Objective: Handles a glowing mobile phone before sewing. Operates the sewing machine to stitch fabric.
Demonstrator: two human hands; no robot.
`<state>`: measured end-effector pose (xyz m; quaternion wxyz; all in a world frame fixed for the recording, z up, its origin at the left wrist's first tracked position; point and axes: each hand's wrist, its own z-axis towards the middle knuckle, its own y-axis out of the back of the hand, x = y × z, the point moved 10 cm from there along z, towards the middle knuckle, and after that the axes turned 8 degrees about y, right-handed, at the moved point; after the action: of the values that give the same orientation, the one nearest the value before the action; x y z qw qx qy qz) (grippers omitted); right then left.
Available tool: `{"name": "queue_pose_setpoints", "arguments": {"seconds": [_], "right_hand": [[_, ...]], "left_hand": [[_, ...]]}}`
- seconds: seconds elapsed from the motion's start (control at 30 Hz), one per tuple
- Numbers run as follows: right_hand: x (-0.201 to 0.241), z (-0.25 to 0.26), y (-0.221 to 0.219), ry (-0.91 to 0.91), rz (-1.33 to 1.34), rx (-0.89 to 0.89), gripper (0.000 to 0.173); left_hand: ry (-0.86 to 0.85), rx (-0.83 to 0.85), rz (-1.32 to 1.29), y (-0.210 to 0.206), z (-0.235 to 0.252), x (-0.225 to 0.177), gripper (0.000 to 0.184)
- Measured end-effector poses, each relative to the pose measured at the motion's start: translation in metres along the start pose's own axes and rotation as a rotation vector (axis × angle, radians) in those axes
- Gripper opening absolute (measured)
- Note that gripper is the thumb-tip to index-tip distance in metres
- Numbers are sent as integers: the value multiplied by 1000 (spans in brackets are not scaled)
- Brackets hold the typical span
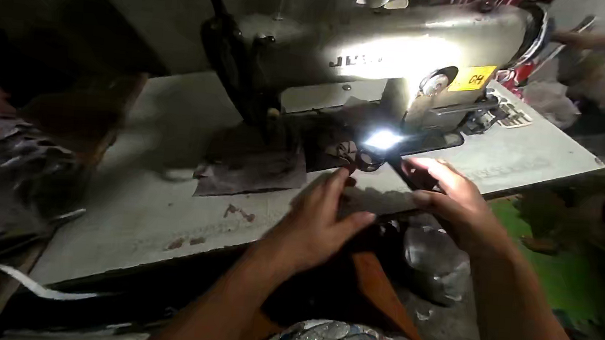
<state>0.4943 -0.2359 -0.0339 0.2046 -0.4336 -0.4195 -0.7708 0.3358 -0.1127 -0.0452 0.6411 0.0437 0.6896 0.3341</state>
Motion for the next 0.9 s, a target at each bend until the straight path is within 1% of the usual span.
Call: {"name": "queue_pose_setpoints", "arguments": {"seconds": [0.03, 0.07, 0.1, 0.13, 0.17, 0.27, 0.3, 0.47, 0.6, 0.7, 0.83, 0.9], "right_hand": [[-3, -11, -10, -8, 286, 27, 68], [-3, -19, -22, -12, 565, 74, 63], [-2, -26, -33, -31, 777, 119, 56], [-4, -30, -41, -66, 911, 141, 52], [-7, -33, -46, -97, 992, 145, 51], [-17, -30, -58, -151, 1069, 161, 64], [-17, -29, -62, -155, 1082, 178, 66], [-18, -29, -76, -149, 1168, 265, 61], [-19, -29, -81, -163, 1235, 265, 58], [-18, -28, -77, -141, 1244, 257, 61], [-13, -23, -72, -113, 1195, 275, 68], [-12, -21, -71, -118, 1201, 268, 66]], "left_hand": [[5, -7, -47, -10, 4, -3, 74], [-2, -21, -105, -16, 7, -6, 76], [-8, -29, -154, -21, 11, -9, 75], [-15, -39, -190, -24, 14, -12, 74], [-22, -48, -216, -26, 16, -13, 73], [-43, -64, -298, -26, 19, -12, 70], [-50, -67, -311, -25, 18, -11, 70], [-25, -84, -319, -18, 15, -6, 66], [-25, -86, -340, -18, 15, -6, 65], [-26, -67, -373, -19, 15, -7, 68], [-6, -52, -329, -17, 17, -1, 68], [17, -47, -326, -17, 17, 2, 67]]}}
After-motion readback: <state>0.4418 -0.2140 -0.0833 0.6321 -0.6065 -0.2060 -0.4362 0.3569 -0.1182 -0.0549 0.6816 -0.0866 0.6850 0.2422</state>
